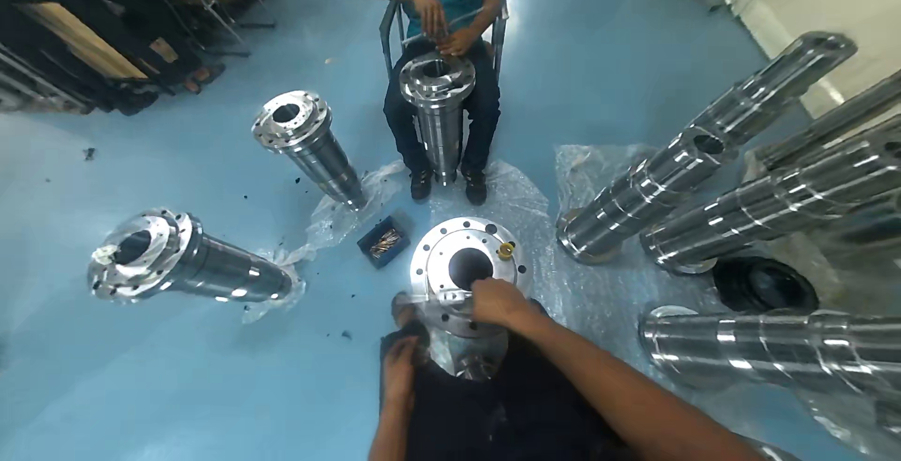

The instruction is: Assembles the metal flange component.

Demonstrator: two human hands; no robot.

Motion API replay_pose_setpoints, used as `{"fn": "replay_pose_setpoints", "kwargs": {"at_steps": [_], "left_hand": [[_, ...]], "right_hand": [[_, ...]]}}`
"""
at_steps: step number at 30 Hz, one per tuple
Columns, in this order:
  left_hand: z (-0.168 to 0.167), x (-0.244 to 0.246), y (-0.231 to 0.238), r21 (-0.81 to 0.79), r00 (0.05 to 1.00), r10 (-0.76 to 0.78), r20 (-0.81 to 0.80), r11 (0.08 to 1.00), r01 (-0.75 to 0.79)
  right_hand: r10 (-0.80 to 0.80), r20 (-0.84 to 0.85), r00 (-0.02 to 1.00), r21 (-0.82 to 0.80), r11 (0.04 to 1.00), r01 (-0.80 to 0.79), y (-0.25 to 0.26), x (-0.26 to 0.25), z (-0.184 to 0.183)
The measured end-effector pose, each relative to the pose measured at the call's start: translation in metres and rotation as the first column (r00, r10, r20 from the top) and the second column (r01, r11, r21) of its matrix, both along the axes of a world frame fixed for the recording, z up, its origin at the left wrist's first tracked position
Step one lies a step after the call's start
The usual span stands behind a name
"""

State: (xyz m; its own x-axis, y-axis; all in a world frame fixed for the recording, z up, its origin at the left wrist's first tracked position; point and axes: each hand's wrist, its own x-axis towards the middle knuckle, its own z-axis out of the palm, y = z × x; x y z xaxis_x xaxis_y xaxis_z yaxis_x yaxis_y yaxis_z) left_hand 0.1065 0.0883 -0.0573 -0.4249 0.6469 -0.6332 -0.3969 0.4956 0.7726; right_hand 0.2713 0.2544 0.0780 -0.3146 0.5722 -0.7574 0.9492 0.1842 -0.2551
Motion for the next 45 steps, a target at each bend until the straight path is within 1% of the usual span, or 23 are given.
{"fn": "replay_pose_setpoints", "kwargs": {"at_steps": [1, 3, 5, 7, 10, 13, 15, 17, 19, 21, 23, 25, 29, 30, 32, 34, 35, 36, 38, 40, 42, 43, 45], "left_hand": [[0.000, 0.001, 0.000, -0.007, 1.000, 0.006, 0.011, 1.000, -0.006], [0.002, 0.002, 0.005, -0.010, 1.000, -0.006, 0.014, 1.000, 0.006], [0.005, 0.005, 0.007, -0.017, 0.999, -0.039, 0.006, 0.999, 0.039], [0.007, 0.007, 0.009, -0.015, 0.998, -0.058, -0.004, 0.998, 0.058], [0.007, 0.007, 0.005, -0.031, 0.999, -0.040, 0.010, 0.999, 0.040], [0.005, 0.002, 0.000, 0.002, 1.000, -0.010, -0.001, 1.000, 0.010], [0.006, -0.001, 0.001, -0.003, 1.000, 0.026, 0.018, 1.000, -0.026], [0.008, 0.000, 0.005, -0.035, 0.998, 0.033, 0.057, 0.999, -0.031], [0.010, 0.005, 0.010, -0.054, 0.997, 0.000, 0.081, 0.999, 0.004], [0.012, 0.009, 0.014, -0.064, 0.997, -0.039, 0.074, 0.997, 0.044], [0.014, 0.011, 0.016, -0.067, 0.995, -0.080, 0.058, 0.994, 0.084], [0.013, 0.010, 0.015, -0.070, 0.994, -0.103, 0.044, 0.992, 0.106], [0.010, 0.005, 0.007, -0.069, 0.998, -0.035, 0.047, 0.997, 0.038], [0.011, 0.004, 0.006, -0.069, 0.999, -0.013, 0.053, 0.997, 0.017], [0.013, 0.001, 0.007, -0.070, 0.998, -0.003, 0.067, 0.998, 0.007], [0.012, 0.005, 0.010, -0.085, 0.996, -0.034, 0.077, 0.996, 0.041], [0.010, 0.007, 0.012, -0.087, 0.996, -0.052, 0.076, 0.995, 0.059], [0.008, 0.008, 0.015, -0.087, 0.995, -0.072, 0.068, 0.993, 0.078], [0.008, 0.009, 0.014, -0.088, 0.993, -0.109, 0.043, 0.990, 0.113], [0.010, 0.008, 0.010, -0.087, 0.992, -0.125, 0.028, 0.988, 0.127], [0.012, 0.007, 0.007, -0.073, 0.995, -0.090, 0.031, 0.993, 0.092], [0.012, 0.005, 0.007, -0.068, 0.997, -0.066, 0.037, 0.995, 0.068], [0.012, 0.001, 0.007, -0.070, 0.998, -0.023, 0.057, 0.997, 0.027]], "right_hand": [[0.018, -0.013, 1.000, -0.075, 0.997, -0.019, -0.007, 0.006, -0.004], [0.121, -0.134, 0.984, -0.144, 0.980, -0.140, -0.030, 0.002, -0.010], [0.224, -0.231, 0.947, -0.108, 0.961, -0.253, -0.053, -0.022, -0.005], [0.249, -0.249, 0.936, 0.001, 0.966, -0.257, -0.051, -0.052, -0.004], [0.163, -0.171, 0.972, 0.161, 0.978, -0.136, -0.019, -0.061, -0.002], [0.010, -0.034, 0.999, 0.182, 0.983, -0.004, 0.018, -0.029, 0.004], [-0.018, 0.024, 1.000, 0.131, 0.991, 0.015, 0.018, -0.001, 0.017], [0.077, 0.079, 0.994, 0.061, 0.995, -0.082, 0.003, 0.010, 0.009], [0.185, 0.056, 0.981, 0.011, 0.983, -0.185, -0.019, -0.003, 0.009], [0.243, -0.044, 0.969, 0.062, 0.969, -0.240, -0.027, -0.020, 0.006], [0.272, -0.114, 0.956, 0.103, 0.960, -0.261, -0.015, -0.032, -0.005], [0.258, -0.096, 0.961, 0.136, 0.960, -0.244, 0.004, -0.034, -0.014], [0.098, 0.029, 0.995, 0.243, 0.965, -0.102, 0.013, -0.007, -0.005], [0.097, 0.061, 0.993, 0.206, 0.973, -0.108, 0.011, 0.001, -0.004], [0.195, 0.130, 0.972, 0.052, 0.978, -0.203, 0.002, -0.003, -0.002], [0.306, 0.061, 0.950, -0.023, 0.952, -0.305, -0.020, -0.017, -0.002], [0.326, -0.012, 0.945, -0.002, 0.945, -0.326, -0.027, -0.025, -0.002], [0.321, -0.078, 0.944, 0.060, 0.946, -0.317, -0.031, -0.032, -0.003], [0.239, -0.166, 0.957, 0.194, 0.959, -0.206, -0.027, -0.041, -0.004], [0.161, -0.061, 0.985, 0.238, 0.961, -0.143, -0.001, -0.045, -0.011], [0.105, 0.035, 0.994, 0.248, 0.962, -0.110, 0.016, -0.028, -0.014], [0.094, 0.047, 0.994, 0.230, 0.968, -0.103, 0.015, -0.015, -0.013], [0.156, 0.117, 0.981, 0.092, 0.982, -0.168, 0.004, -0.008, -0.006]]}}
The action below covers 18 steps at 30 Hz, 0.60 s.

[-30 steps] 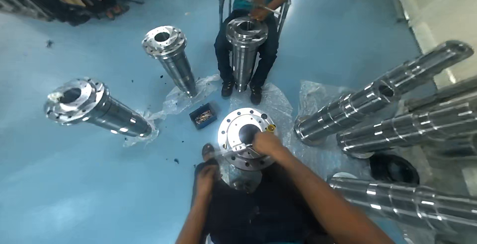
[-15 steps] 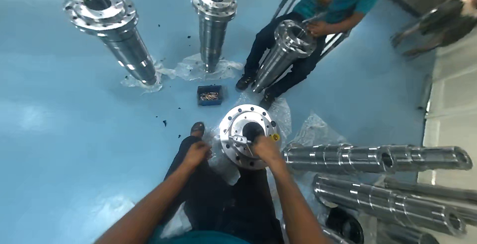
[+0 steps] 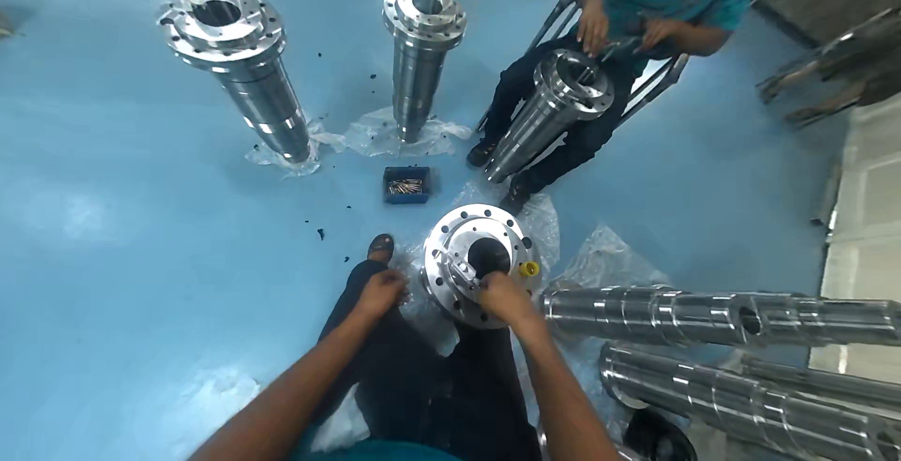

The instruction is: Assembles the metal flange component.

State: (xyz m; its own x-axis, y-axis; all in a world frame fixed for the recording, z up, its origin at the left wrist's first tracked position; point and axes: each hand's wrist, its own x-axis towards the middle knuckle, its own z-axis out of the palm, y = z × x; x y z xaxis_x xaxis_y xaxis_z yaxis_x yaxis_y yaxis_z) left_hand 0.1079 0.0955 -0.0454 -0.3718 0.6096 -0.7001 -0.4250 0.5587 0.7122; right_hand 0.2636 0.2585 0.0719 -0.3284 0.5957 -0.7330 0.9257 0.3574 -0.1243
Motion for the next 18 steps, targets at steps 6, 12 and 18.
{"fn": "replay_pose_setpoints", "kwargs": {"at_steps": [6, 12, 18], "left_hand": [[-0.001, 0.008, 0.005, -0.002, 0.999, -0.037, -0.001, 0.999, 0.037], [0.001, 0.000, -0.003, 0.012, 1.000, -0.010, -0.025, 1.000, 0.010], [-0.003, 0.008, 0.007, 0.003, 0.999, -0.039, 0.001, 0.999, 0.039]], "right_hand": [[0.113, -0.248, 0.962, 0.067, 0.993, -0.100, -0.033, -0.032, -0.002], [-0.025, -0.039, 0.999, 0.040, 0.999, 0.026, 0.006, 0.003, -0.004], [0.083, -0.213, 0.973, -0.016, 0.996, -0.089, -0.022, -0.028, -0.002]]}}
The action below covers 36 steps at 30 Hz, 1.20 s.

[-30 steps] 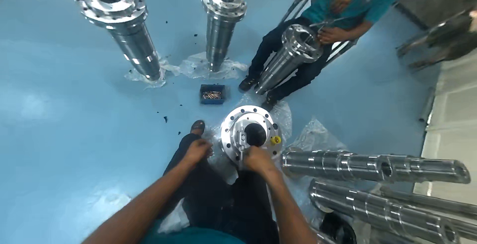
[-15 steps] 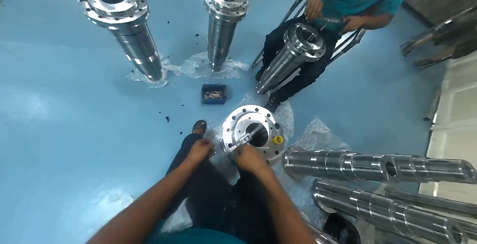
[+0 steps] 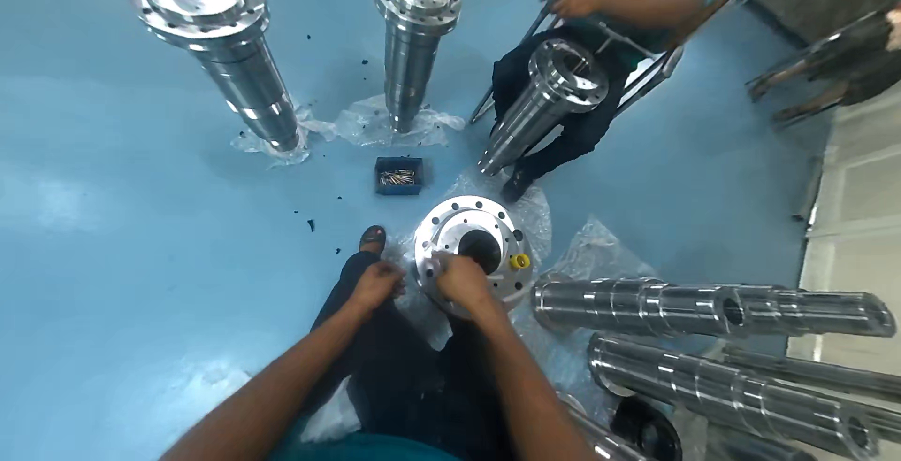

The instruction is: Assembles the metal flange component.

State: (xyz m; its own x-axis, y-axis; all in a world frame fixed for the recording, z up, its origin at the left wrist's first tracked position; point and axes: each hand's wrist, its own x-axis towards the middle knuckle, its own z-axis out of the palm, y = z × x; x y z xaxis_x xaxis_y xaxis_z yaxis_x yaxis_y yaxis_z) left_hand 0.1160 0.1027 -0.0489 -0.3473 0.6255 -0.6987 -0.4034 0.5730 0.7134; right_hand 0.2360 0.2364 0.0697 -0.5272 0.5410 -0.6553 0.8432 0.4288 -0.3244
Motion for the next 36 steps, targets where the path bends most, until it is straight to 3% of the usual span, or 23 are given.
{"fn": "replay_pose_setpoints", "kwargs": {"at_steps": [4, 8, 12, 15, 18, 22, 24, 26, 29, 32, 33, 36], "left_hand": [[0.004, -0.005, -0.005, 0.007, 0.999, -0.017, -0.043, 1.000, 0.017], [0.004, -0.010, -0.006, -0.010, 0.999, 0.054, -0.007, 0.998, -0.054], [0.001, -0.002, 0.000, -0.013, 1.000, -0.024, -0.019, 1.000, 0.024], [0.002, 0.000, 0.000, -0.007, 0.997, -0.055, -0.045, 0.999, 0.054], [0.006, -0.006, -0.003, -0.008, 0.999, -0.005, -0.046, 1.000, 0.005], [0.001, -0.005, -0.001, -0.034, 0.999, 0.032, -0.009, 0.999, -0.032], [-0.003, -0.002, 0.002, -0.022, 1.000, 0.020, -0.007, 1.000, -0.020], [-0.003, 0.000, 0.000, -0.010, 1.000, 0.002, -0.011, 1.000, -0.002], [0.001, -0.005, -0.005, 0.000, 0.999, -0.012, -0.051, 1.000, 0.012], [0.001, -0.007, -0.006, -0.026, 0.998, -0.018, -0.064, 1.000, 0.017], [0.000, -0.004, -0.006, -0.036, 0.998, -0.035, -0.061, 0.999, 0.033], [-0.001, 0.001, 0.002, -0.026, 0.994, -0.093, -0.059, 0.995, 0.092]], "right_hand": [[-0.147, 0.111, 0.983, 0.153, 0.980, 0.130, 0.036, 0.008, -0.008], [-0.010, 0.251, 0.968, -0.027, 1.000, 0.017, 0.019, 0.027, -0.001], [0.080, 0.006, 0.997, -0.021, 0.997, -0.079, 0.004, 0.006, -0.001], [-0.039, 0.050, 0.998, 0.082, 0.996, 0.035, 0.026, -0.002, -0.006], [-0.131, 0.142, 0.981, 0.119, 0.986, 0.114, 0.028, 0.021, 0.004], [0.079, 0.193, 0.978, -0.046, 0.996, -0.071, 0.003, 0.020, 0.010], [0.091, 0.068, 0.993, -0.001, 0.996, -0.092, -0.005, 0.006, 0.012], [0.008, -0.044, 0.999, 0.110, 0.994, -0.003, 0.000, 0.003, 0.007], [-0.096, 0.064, 0.993, 0.208, 0.975, 0.080, 0.025, 0.012, 0.000], [0.004, 0.263, 0.965, 0.073, 0.997, -0.024, 0.021, 0.021, 0.009], [0.062, 0.261, 0.963, 0.015, 0.998, -0.068, 0.013, 0.019, 0.012], [0.126, 0.070, 0.990, 0.035, 0.991, -0.129, -0.001, 0.004, 0.014]]}}
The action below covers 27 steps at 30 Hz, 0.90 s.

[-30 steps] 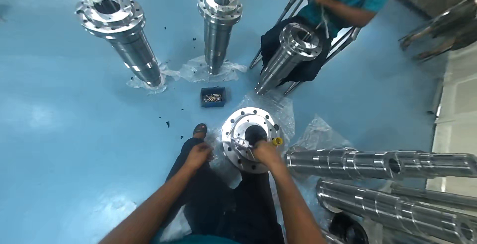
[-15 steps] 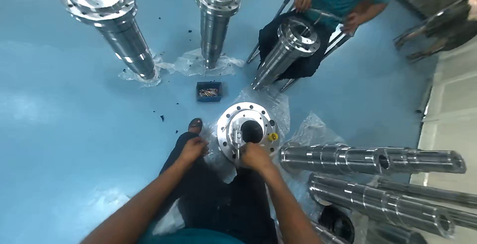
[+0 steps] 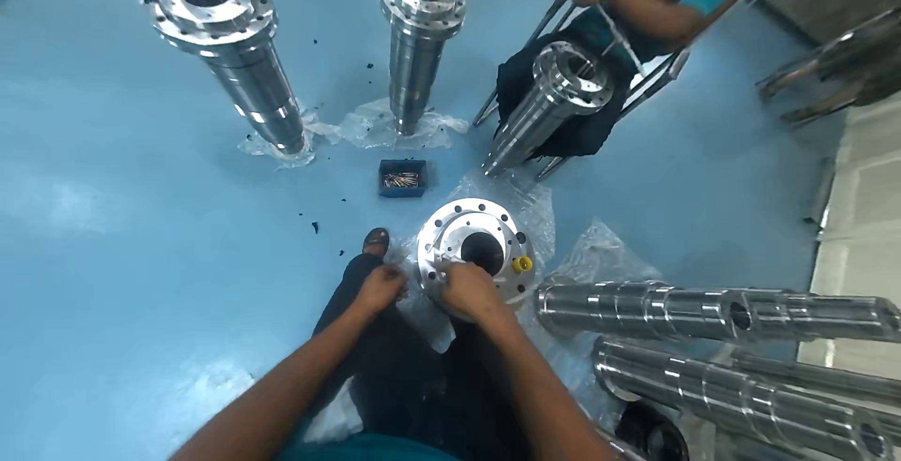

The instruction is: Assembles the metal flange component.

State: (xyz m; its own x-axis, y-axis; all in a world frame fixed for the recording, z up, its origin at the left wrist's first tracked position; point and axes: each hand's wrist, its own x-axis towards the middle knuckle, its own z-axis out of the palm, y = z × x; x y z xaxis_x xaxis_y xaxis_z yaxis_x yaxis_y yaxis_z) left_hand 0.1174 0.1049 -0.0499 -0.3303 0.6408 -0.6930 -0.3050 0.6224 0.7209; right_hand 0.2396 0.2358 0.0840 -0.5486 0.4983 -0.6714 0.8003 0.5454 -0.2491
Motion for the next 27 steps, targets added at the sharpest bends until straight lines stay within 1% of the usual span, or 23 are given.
{"fn": "replay_pose_setpoints", "kwargs": {"at_steps": [1, 2, 4, 6, 8, 9, 10, 12, 14, 17, 22, 24, 26, 27], "left_hand": [[0.001, 0.001, 0.000, 0.005, 1.000, -0.013, -0.003, 1.000, 0.013], [0.001, 0.002, -0.001, 0.007, 1.000, -0.018, -0.004, 1.000, 0.018], [0.002, 0.002, -0.005, 0.003, 1.000, -0.019, -0.010, 1.000, 0.019], [0.003, -0.005, -0.005, -0.004, 1.000, 0.003, -0.015, 1.000, -0.004], [0.004, -0.005, -0.008, -0.018, 0.999, 0.050, 0.011, 0.999, -0.050], [0.002, -0.002, -0.007, -0.022, 0.998, 0.065, 0.024, 0.998, -0.064], [0.001, -0.001, -0.003, -0.016, 0.997, 0.073, 0.034, 0.997, -0.072], [-0.001, 0.000, -0.002, -0.003, 0.997, 0.063, 0.039, 0.998, -0.063], [0.002, -0.001, -0.003, -0.010, 0.999, 0.039, 0.033, 0.999, -0.039], [0.003, -0.002, -0.002, -0.023, 1.000, 0.012, 0.028, 1.000, -0.011], [0.004, -0.002, -0.001, -0.002, 0.999, 0.034, 0.025, 0.999, -0.034], [0.002, -0.001, -0.001, 0.001, 0.999, 0.034, 0.029, 0.999, -0.034], [0.000, -0.001, -0.004, 0.008, 0.998, 0.045, 0.034, 0.999, -0.046], [0.001, -0.002, -0.006, 0.010, 0.998, 0.052, 0.035, 0.999, -0.053]], "right_hand": [[-0.041, -0.032, 0.999, 0.035, 0.998, 0.042, 0.003, -0.005, 0.000], [-0.094, -0.019, 0.995, 0.080, 0.992, 0.096, 0.012, -0.006, -0.004], [-0.152, 0.087, 0.984, 0.167, 0.977, 0.136, 0.034, 0.005, -0.016], [-0.140, 0.131, 0.981, 0.161, 0.980, 0.118, 0.034, 0.018, -0.008], [-0.094, 0.246, 0.965, 0.088, 0.993, 0.075, 0.020, 0.019, 0.003], [-0.069, 0.268, 0.961, 0.040, 0.997, 0.061, 0.016, 0.019, 0.003], [-0.036, 0.258, 0.966, -0.007, 0.999, 0.039, 0.017, 0.018, -0.003], [0.063, 0.176, 0.982, -0.104, 0.994, -0.045, 0.017, 0.019, -0.023], [0.129, 0.113, 0.985, -0.136, 0.984, -0.114, 0.008, 0.016, -0.031], [0.150, 0.079, 0.986, -0.053, 0.988, -0.146, 0.000, 0.013, -0.030], [0.220, 0.080, 0.972, 0.030, 0.974, -0.223, -0.004, -0.006, -0.020], [0.209, 0.025, 0.978, 0.096, 0.973, -0.210, -0.005, -0.007, -0.018], [0.177, -0.052, 0.983, 0.163, 0.972, -0.167, -0.005, -0.008, -0.016], [0.151, -0.065, 0.986, 0.175, 0.975, -0.138, -0.004, -0.010, -0.014]]}}
